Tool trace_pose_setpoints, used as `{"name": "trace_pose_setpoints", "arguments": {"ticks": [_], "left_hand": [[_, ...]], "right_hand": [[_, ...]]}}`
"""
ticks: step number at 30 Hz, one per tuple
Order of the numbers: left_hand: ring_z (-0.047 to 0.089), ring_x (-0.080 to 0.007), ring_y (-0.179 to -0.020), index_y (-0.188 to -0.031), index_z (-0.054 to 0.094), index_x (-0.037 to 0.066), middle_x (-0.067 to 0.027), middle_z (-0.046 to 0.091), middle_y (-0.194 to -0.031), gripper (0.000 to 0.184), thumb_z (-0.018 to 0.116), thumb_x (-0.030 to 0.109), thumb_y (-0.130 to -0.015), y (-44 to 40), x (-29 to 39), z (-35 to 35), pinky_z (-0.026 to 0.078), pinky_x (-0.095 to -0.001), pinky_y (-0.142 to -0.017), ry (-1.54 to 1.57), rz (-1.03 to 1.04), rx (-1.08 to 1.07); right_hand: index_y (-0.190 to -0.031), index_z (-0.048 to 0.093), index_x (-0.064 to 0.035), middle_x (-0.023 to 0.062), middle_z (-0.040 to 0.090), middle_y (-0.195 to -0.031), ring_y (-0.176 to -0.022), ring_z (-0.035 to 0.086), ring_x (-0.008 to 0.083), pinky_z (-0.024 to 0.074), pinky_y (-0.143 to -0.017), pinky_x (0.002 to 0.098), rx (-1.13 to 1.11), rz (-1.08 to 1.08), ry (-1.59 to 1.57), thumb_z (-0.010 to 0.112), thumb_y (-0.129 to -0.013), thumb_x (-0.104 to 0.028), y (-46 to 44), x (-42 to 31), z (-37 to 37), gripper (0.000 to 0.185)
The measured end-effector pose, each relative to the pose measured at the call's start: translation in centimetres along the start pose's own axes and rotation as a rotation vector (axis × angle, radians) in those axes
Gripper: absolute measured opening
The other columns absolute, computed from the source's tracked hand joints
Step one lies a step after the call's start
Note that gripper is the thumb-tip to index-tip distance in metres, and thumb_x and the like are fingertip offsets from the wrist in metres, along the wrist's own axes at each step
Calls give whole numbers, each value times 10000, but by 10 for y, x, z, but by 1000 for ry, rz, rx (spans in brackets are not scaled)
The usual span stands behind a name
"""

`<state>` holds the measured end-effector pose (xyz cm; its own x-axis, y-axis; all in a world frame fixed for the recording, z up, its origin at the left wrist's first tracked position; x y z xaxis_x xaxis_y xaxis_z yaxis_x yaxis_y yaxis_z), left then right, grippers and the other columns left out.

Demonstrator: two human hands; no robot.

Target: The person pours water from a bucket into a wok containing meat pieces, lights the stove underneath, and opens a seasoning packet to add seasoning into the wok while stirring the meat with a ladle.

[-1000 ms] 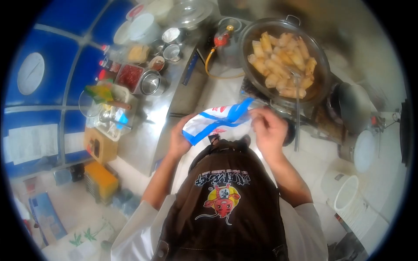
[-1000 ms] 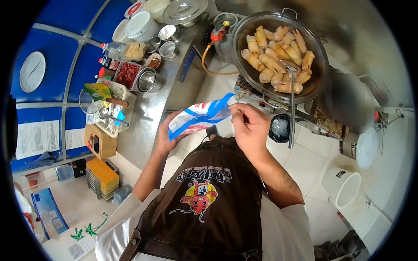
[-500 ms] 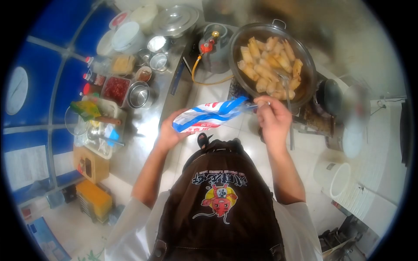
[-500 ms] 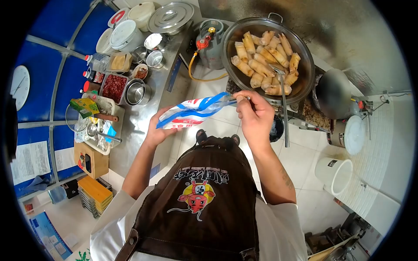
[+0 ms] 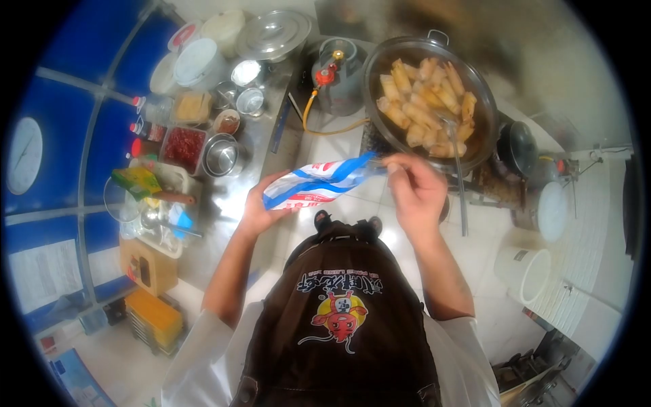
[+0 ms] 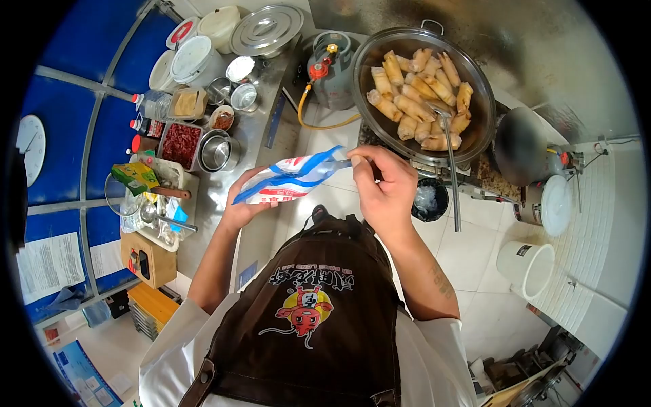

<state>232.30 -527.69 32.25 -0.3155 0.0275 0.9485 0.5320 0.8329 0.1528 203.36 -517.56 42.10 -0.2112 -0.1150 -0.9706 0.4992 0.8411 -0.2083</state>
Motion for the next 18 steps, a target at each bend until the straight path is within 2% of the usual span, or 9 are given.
{"name": "trace_pose_setpoints", "arguments": {"ticks": [2,4,18], "left_hand": [[632,-210,-1116,-1316,545,-8,-136,660,-1208,764,877,111,-639,0,-7,-5,478,-327,-986,-37,31,-7],[626,-198,-1114,-1319,525,-22,-121,654,-1206,778,884,74,-636,0,-11,-8,482,-326,-988,-75,57,-13],[654,-209,-1088,-1284,586,8,-136,674,-1197,688,875,121,-670,5,-2,-11,496,-322,-961,-96,-5,54]], "right_hand": [[-924,698,15,-21,580,-678,-591,465,29,362,-537,197,37,6,3,610,-877,29,0,1,4,101],[-920,697,23,-17,583,-679,-592,470,25,363,-535,194,29,182,-105,607,-884,29,3,2,5,97],[-941,692,12,-27,567,-670,-570,460,18,352,-511,186,89,316,-216,607,-911,2,8,13,9,90]]}}
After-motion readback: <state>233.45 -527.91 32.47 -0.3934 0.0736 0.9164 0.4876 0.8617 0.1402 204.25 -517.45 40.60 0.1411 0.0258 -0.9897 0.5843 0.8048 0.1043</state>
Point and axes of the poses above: each hand's wrist, its own y-axis away from the middle knuckle, its own z-axis out of the palm, x = y × z, the point moved 1 cm from there along -y, towards the middle knuckle
